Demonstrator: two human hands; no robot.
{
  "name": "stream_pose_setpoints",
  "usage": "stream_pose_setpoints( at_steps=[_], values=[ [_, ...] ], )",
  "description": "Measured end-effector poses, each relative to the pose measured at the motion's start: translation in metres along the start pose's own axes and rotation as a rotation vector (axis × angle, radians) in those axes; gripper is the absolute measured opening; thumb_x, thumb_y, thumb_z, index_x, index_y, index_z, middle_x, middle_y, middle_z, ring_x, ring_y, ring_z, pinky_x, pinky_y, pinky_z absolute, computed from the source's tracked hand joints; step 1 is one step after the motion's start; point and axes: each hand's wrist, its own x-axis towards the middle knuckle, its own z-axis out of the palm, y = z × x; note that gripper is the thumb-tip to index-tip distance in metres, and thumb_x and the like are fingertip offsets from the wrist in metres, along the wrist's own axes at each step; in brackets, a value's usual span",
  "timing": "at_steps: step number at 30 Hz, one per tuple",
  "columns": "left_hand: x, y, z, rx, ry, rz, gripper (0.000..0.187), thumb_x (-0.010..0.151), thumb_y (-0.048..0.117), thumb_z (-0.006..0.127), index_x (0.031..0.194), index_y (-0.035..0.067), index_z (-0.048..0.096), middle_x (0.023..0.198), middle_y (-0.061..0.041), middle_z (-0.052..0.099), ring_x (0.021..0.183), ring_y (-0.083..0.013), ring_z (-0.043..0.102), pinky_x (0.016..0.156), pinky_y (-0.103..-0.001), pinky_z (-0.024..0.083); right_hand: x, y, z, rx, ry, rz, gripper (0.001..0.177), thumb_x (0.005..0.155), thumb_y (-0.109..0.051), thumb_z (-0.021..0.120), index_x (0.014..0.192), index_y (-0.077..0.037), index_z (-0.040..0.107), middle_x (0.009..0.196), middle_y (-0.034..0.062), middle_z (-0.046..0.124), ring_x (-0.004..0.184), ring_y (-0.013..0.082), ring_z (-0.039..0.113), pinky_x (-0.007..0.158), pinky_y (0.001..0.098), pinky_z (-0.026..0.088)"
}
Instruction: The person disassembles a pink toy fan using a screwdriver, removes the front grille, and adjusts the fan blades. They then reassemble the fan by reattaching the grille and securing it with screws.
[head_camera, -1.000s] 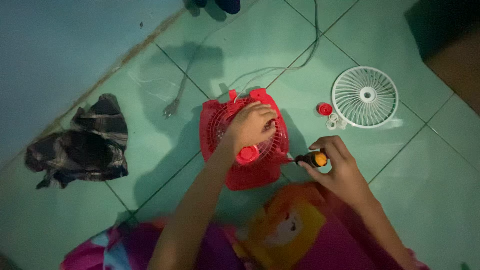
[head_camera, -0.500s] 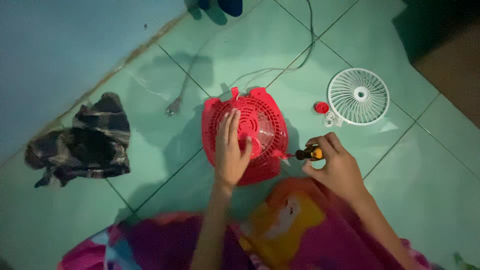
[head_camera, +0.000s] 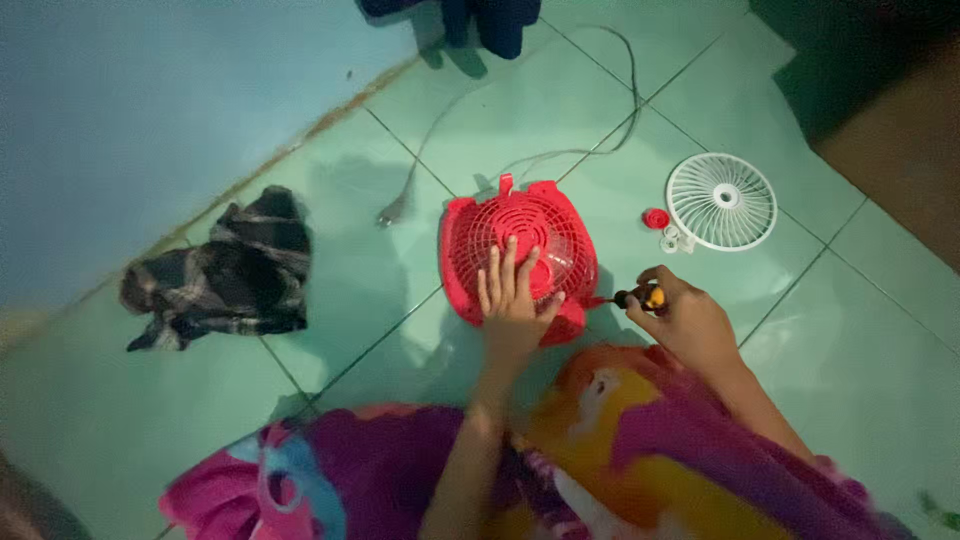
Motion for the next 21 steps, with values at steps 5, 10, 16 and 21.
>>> stream_pose_setpoints(
  at_steps=[5,10,16,21],
  values=[
    [0.001,-0.005,-0.001,-0.034,-0.053,-0.018,0.064,0.1,0.049,0.059,0.153,0.017,0.048,0.169,-0.01,0.03,0.157,-0.0354,0.025,0.126,-0.059,0.016,-0.008,0.021,0.011,0.049,0.02,0.029,0.036,0.081,-0.033,0.079,0.101,-0.006,0.066,0.083,0.0121,0.074,0.073,0.0291,0.074,0.072,0.0411,0.059],
    [0.003,-0.013,0.003,-0.01,-0.095,-0.061,0.046,0.109,0.043,0.043,0.151,0.028,0.053,0.169,-0.001,0.036,0.158,-0.0287,0.029,0.129,-0.053,0.021,-0.015,0.035,0.017,0.139,0.076,-0.096,0.038,0.077,-0.02,0.081,0.108,-0.005,0.063,0.091,0.0135,0.069,0.076,0.0293,0.073,0.072,0.0409,0.059],
    [0.011,-0.017,0.003,0.023,-0.129,-0.075,0.048,0.103,0.04,0.051,0.149,0.026,0.053,0.166,-0.003,0.035,0.154,-0.0298,0.027,0.123,-0.056,0.021,-0.006,0.047,0.023,0.048,0.07,-0.198,0.041,0.076,-0.018,0.081,0.112,-0.006,0.065,0.094,0.0138,0.072,0.096,0.0329,0.064,0.082,0.0431,0.056],
    [0.015,-0.027,0.015,0.053,-0.098,-0.012,0.05,0.101,0.037,0.058,0.148,0.024,0.054,0.168,-0.006,0.033,0.156,-0.0328,0.026,0.124,-0.054,0.028,-0.001,0.06,0.03,0.06,0.104,-0.141,0.02,0.101,-0.022,0.071,0.116,-0.009,0.068,0.097,0.018,0.066,0.102,0.0321,0.058,0.087,0.0446,0.054]
  ],
)
